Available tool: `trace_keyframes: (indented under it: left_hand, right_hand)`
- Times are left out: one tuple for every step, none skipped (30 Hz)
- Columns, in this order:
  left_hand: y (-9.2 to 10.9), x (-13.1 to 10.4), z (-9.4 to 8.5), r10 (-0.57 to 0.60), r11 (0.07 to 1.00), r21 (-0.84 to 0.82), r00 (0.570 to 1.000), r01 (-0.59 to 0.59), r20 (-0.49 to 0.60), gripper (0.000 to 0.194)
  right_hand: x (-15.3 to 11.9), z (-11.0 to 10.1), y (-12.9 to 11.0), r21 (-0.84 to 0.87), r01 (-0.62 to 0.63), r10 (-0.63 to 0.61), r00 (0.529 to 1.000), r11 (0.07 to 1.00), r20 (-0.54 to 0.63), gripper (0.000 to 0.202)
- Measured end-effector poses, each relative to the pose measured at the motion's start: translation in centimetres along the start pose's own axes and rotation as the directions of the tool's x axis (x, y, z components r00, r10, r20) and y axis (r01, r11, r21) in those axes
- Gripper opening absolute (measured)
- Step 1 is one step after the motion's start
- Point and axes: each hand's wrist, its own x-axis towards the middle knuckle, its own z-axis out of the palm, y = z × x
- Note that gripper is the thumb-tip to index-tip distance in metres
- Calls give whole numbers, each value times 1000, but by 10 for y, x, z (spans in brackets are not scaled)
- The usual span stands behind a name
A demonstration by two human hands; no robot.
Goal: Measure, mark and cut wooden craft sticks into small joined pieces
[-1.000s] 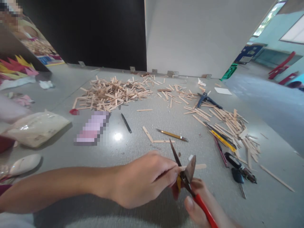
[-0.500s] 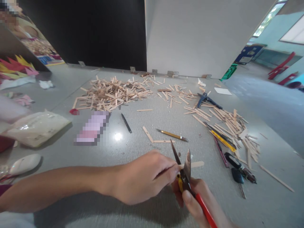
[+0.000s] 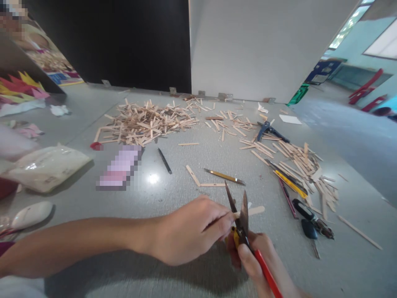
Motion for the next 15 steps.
trace_keyframes:
  left_hand:
    - [0, 0, 0, -1, 1000, -7, 1000, 1, 2, 42]
    - [0, 0, 0, -3, 1000, -11, 1000, 3, 5, 42]
    - [0, 0, 0, -1, 1000, -14, 1000, 1, 2, 41]
    - [0, 0, 0, -1, 1000, -13, 1000, 1, -3, 41]
    - [0, 0, 0, 2, 1000, -12, 1000, -2, -8, 41]
    - [0, 0, 1, 6, 1000, -11, 1000, -6, -11, 41]
    - [0, 0, 1, 8, 1000, -11, 1000, -8, -14, 41]
    - [0, 0, 1, 9, 1000, -14, 1000, -10, -15, 41]
    - [0, 0, 1, 12, 1000, -19, 1000, -12, -13, 41]
    - [0, 0, 1, 17, 1000, -24, 1000, -17, -12, 41]
    - [-1, 0, 1, 23, 999, -30, 1000, -23, -11, 41]
    - [-1, 0, 1, 24, 999, -34, 1000, -25, -9, 41]
    - [-1, 0, 2, 23, 999, -35, 1000, -24, -8, 40]
    - [-2, 0, 2, 22, 999, -34, 1000, -22, -7, 40]
    - [-2, 0, 2, 16, 999, -32, 1000, -17, -9, 39]
  right_hand:
    - [0, 0, 0, -3, -14, 14, 1000, 1000, -3, 62]
    - [-1, 0, 0, -4, -26, 26, 1000, 1000, -2, 63]
    - [-1, 0, 1, -1, -32, 32, 999, 999, 1, 64]
    - [-1, 0, 1, 3, -36, 36, 999, 999, 3, 64]
    - [-1, 0, 1, 7, -39, 39, 999, 999, 4, 64]
    - [-2, 0, 1, 10, -42, 42, 999, 999, 0, 64]
    - [-2, -1, 2, 12, -45, 45, 999, 999, -6, 63]
    - [-2, -1, 2, 14, -47, 47, 999, 999, -11, 63]
    - [-2, -1, 2, 17, -49, 49, 999, 999, -15, 62]
    - [-2, -1, 2, 20, -50, 50, 999, 999, -14, 61]
    - [-2, -1, 2, 23, -49, 49, 999, 999, -12, 61]
    - [-1, -1, 2, 26, -46, 46, 999, 999, -8, 61]
    - [-1, -1, 1, 27, -42, 42, 999, 999, -2, 60]
    - [0, 0, 1, 27, -38, 38, 999, 999, 1, 60]
    - [0, 0, 0, 25, -34, 34, 999, 999, 0, 61]
